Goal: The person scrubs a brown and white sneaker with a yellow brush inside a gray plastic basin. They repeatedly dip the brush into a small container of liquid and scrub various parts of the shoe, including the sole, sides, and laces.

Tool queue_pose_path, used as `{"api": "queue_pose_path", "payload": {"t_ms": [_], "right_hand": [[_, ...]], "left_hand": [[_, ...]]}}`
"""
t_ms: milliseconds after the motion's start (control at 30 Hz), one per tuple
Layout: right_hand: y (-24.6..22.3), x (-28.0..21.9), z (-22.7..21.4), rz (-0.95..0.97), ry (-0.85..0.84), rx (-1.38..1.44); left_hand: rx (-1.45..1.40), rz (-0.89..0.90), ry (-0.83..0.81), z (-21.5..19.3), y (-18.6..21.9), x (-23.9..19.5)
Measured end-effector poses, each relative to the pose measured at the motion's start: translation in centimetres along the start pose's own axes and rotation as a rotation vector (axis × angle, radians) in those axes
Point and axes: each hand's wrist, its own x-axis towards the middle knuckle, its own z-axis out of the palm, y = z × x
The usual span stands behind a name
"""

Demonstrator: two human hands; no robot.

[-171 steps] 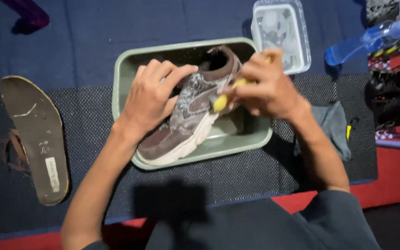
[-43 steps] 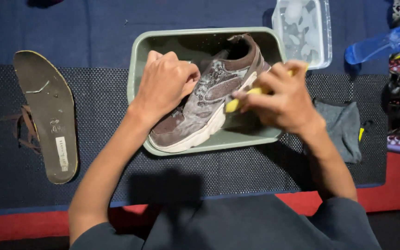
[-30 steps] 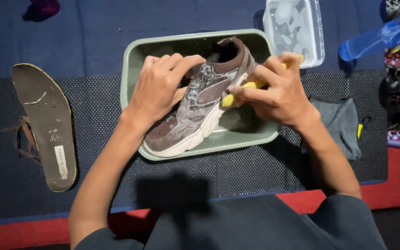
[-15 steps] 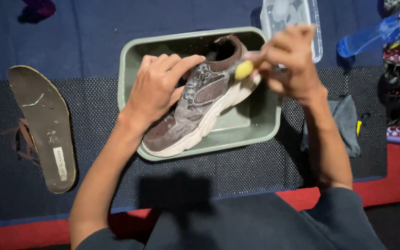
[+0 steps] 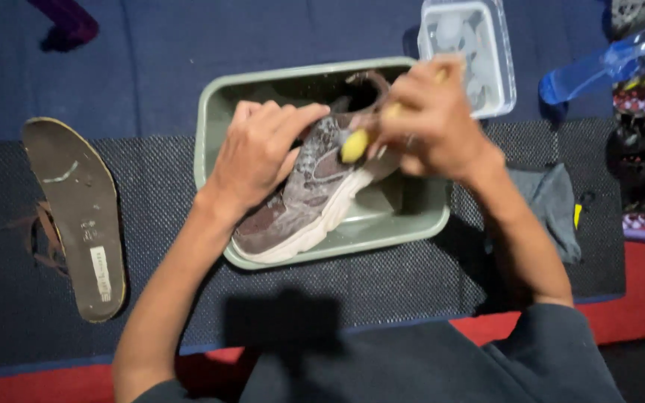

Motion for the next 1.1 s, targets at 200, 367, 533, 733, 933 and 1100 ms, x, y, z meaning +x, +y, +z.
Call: {"api": "queue_pose_path", "payload": {"t_ms": [200, 367, 533, 733, 933, 1100], "right_hand": [[-0.3, 2.1, -0.1, -0.06, -0.052, -0.078], [0.5, 2.5, 0.0, -0.038, -0.031, -0.153], [-1.9, 0.8, -2.3, 0.002, -0.092, 0.031], [-0.4, -8.0, -6.5, 0.64, 0.115, -0.025], [1.6, -12.5, -5.3, 0.928, 0.018, -0.097], [4.3, -13.0, -3.8, 0.897, -0.01, -0.221]], "left_hand": [[-0.043, 0.02, -0.001, -0.5, 0.3, 0.1], [-0.047, 0.031, 0.008, -0.3, 0.4, -0.1], [-0.044, 0.028, -0.008, -0.1, 0.5, -0.4], [-0.057, 0.031, -0.022, -0.7, 0.5, -0.1], [-0.042, 0.026, -0.047, -0.7, 0.6, 0.0], [-0.056, 0.025, -0.034, -0.6, 0.7, -0.1]]}}
